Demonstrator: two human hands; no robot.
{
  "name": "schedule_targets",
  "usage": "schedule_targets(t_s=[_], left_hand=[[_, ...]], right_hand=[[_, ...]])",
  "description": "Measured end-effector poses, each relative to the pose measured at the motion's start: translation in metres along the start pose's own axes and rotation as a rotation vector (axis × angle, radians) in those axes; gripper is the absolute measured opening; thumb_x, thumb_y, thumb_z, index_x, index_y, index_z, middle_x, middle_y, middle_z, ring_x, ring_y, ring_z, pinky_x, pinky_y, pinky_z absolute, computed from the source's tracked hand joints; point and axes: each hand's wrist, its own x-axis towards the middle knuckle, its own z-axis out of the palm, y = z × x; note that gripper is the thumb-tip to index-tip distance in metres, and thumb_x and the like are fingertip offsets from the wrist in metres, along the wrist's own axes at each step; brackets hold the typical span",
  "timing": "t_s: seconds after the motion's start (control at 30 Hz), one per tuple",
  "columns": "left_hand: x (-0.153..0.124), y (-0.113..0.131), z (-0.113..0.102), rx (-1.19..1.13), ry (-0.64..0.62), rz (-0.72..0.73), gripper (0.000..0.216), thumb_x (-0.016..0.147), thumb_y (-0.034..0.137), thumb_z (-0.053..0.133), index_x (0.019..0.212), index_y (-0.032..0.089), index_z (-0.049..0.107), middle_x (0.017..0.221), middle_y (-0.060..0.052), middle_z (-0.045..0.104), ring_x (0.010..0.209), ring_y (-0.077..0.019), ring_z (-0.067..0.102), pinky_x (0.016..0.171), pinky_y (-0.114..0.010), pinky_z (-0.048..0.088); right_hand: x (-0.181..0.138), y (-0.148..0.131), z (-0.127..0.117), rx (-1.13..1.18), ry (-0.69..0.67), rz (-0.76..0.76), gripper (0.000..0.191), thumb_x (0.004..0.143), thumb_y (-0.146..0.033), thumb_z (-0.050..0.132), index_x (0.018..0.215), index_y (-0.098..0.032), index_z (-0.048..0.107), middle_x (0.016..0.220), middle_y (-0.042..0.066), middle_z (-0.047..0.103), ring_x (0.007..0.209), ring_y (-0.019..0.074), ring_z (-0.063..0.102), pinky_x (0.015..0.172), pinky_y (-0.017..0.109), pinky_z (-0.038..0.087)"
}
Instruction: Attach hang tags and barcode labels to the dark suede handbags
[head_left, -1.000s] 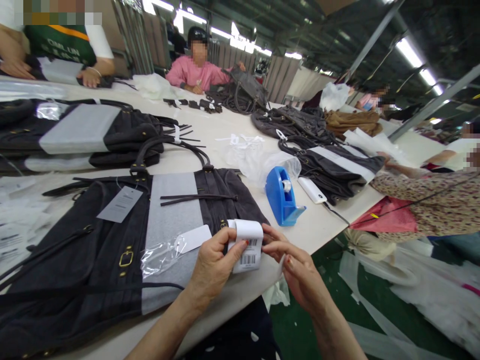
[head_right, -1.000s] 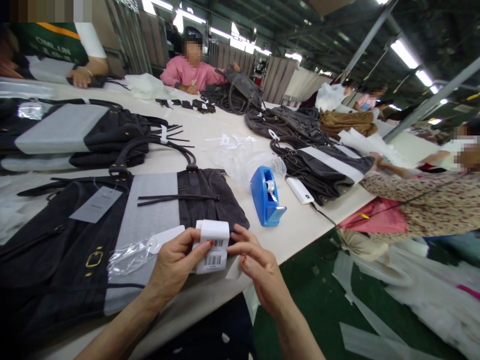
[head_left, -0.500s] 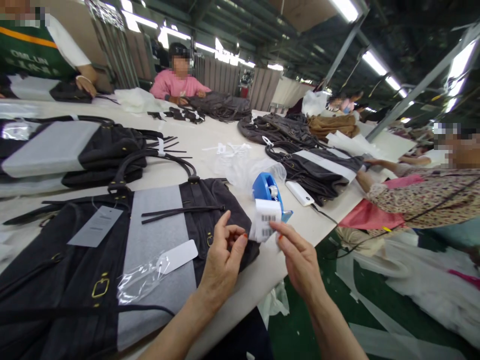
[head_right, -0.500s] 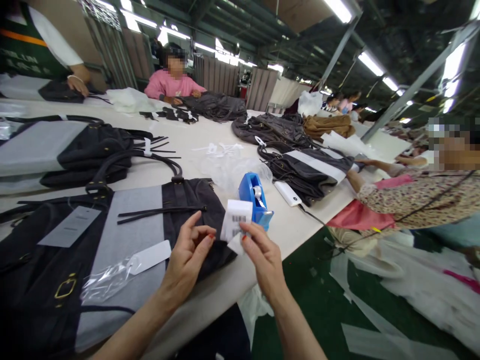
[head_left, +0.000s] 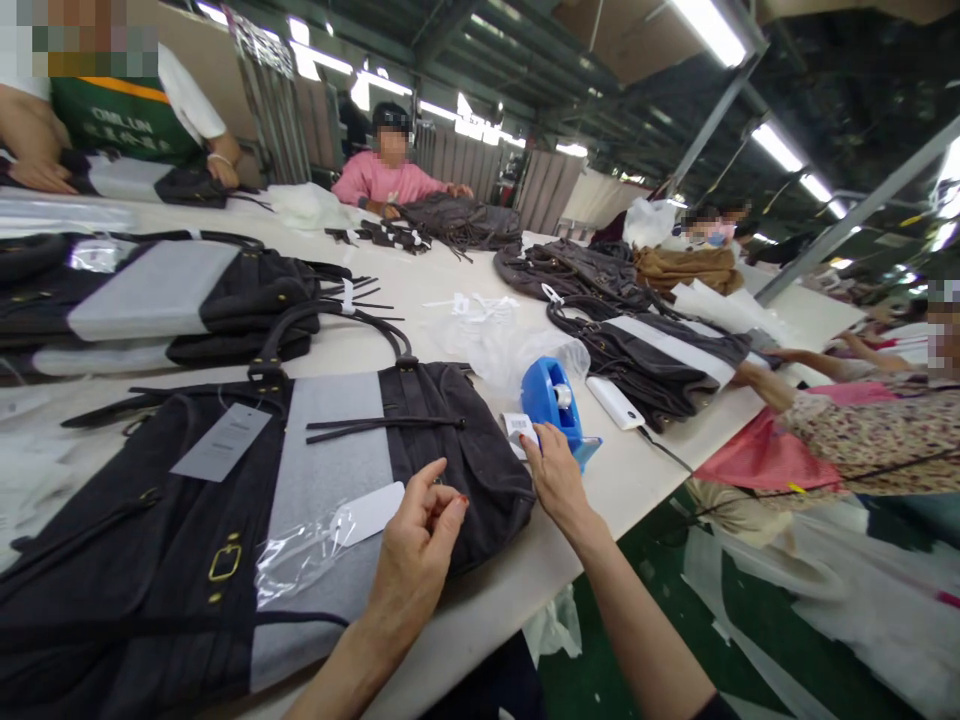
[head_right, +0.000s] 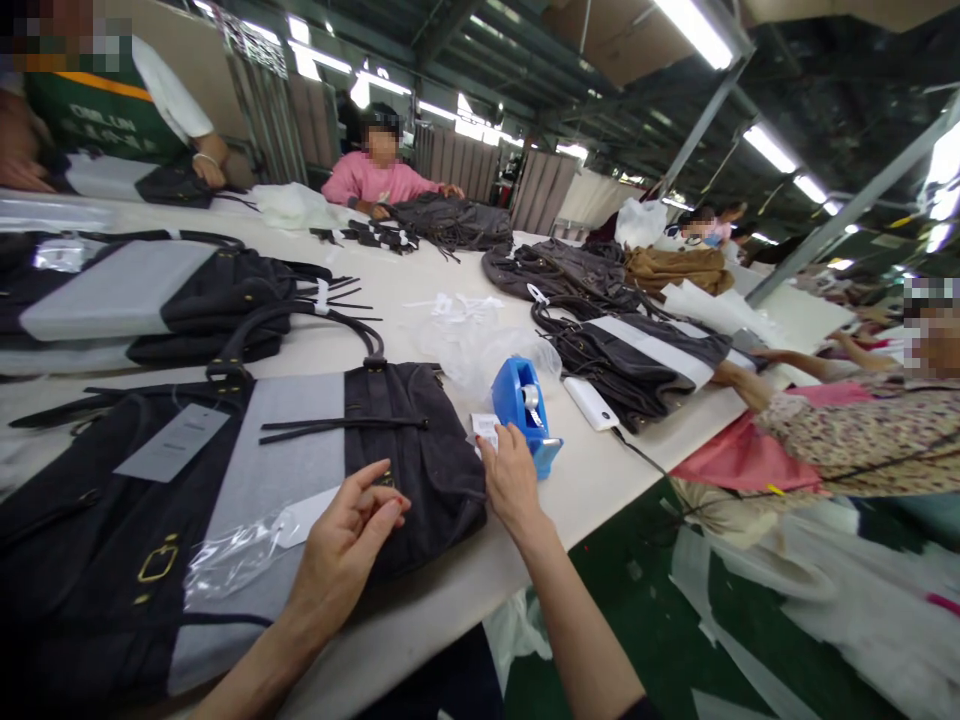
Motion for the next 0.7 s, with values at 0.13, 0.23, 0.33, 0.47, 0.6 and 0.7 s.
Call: schedule_targets(t_s=[0.13, 0.23, 0.33, 0.47, 0.6, 0.7], left_hand=[[0.001, 0.009, 0.001, -0.083, -0.039, -0.088, 0.034, 0.077, 0.040, 0.055, 0.100, 0.015, 0.054, 0.079, -0.003, 0.063, 0.072, -0.0150, 0.058, 0.067, -0.027, 0.046], [-0.001, 0.021, 0.001, -0.211, -0.142, -0.223, 0.027, 0.075, 0.039, 0.058, 0.085, 0.014, 0.059, 0.070, -0.003, 0.064, 0.060, -0.0121, 0.056, 0.058, -0.023, 0.042], [-0.005, 0.031, -0.003, -0.350, -0.236, -0.302, 0.025, 0.076, 0.039, 0.058, 0.076, 0.013, 0.060, 0.062, -0.002, 0.061, 0.054, -0.0093, 0.052, 0.053, -0.021, 0.038], [-0.011, 0.038, -0.010, -0.462, -0.341, -0.377, 0.027, 0.076, 0.039, 0.060, 0.069, 0.013, 0.058, 0.055, 0.000, 0.057, 0.049, -0.0072, 0.047, 0.050, -0.019, 0.035], [-0.015, 0.042, -0.013, -0.517, -0.428, -0.404, 0.029, 0.077, 0.039, 0.058, 0.064, 0.012, 0.056, 0.054, 0.000, 0.054, 0.047, -0.0065, 0.045, 0.049, -0.019, 0.033], [-0.016, 0.045, -0.013, -0.522, -0.443, -0.413, 0.028, 0.074, 0.039, 0.061, 0.065, 0.012, 0.056, 0.054, 0.000, 0.053, 0.046, -0.0066, 0.044, 0.046, -0.019, 0.032]], right_hand=[[-0.018, -0.038, -0.040, 0.028, 0.073, -0.208, 0.033, 0.092, -0.043, 0.038, 0.103, -0.019, 0.058, 0.097, 0.010, 0.061, 0.095, 0.0220, 0.056, 0.083, 0.039, 0.043], [-0.026, -0.062, -0.063, 0.024, 0.178, -0.513, 0.032, 0.088, -0.048, 0.045, 0.104, -0.023, 0.057, 0.089, 0.007, 0.064, 0.085, 0.0218, 0.059, 0.078, 0.038, 0.042], [-0.029, -0.076, -0.074, 0.015, 0.204, -0.665, 0.034, 0.085, -0.054, 0.048, 0.105, -0.027, 0.055, 0.087, 0.005, 0.065, 0.081, 0.0217, 0.061, 0.078, 0.039, 0.040], [-0.029, -0.083, -0.074, 0.020, 0.197, -0.714, 0.034, 0.081, -0.056, 0.052, 0.102, -0.029, 0.053, 0.085, 0.003, 0.066, 0.078, 0.0217, 0.063, 0.077, 0.040, 0.041], [-0.029, -0.085, -0.069, 0.068, 0.193, -0.753, 0.040, 0.075, -0.055, 0.061, 0.103, -0.027, 0.054, 0.084, 0.005, 0.066, 0.077, 0.0222, 0.063, 0.077, 0.040, 0.041], [-0.030, -0.086, -0.065, 0.127, 0.164, -0.757, 0.045, 0.072, -0.054, 0.065, 0.105, -0.026, 0.053, 0.084, 0.006, 0.066, 0.077, 0.0228, 0.063, 0.077, 0.041, 0.041]])
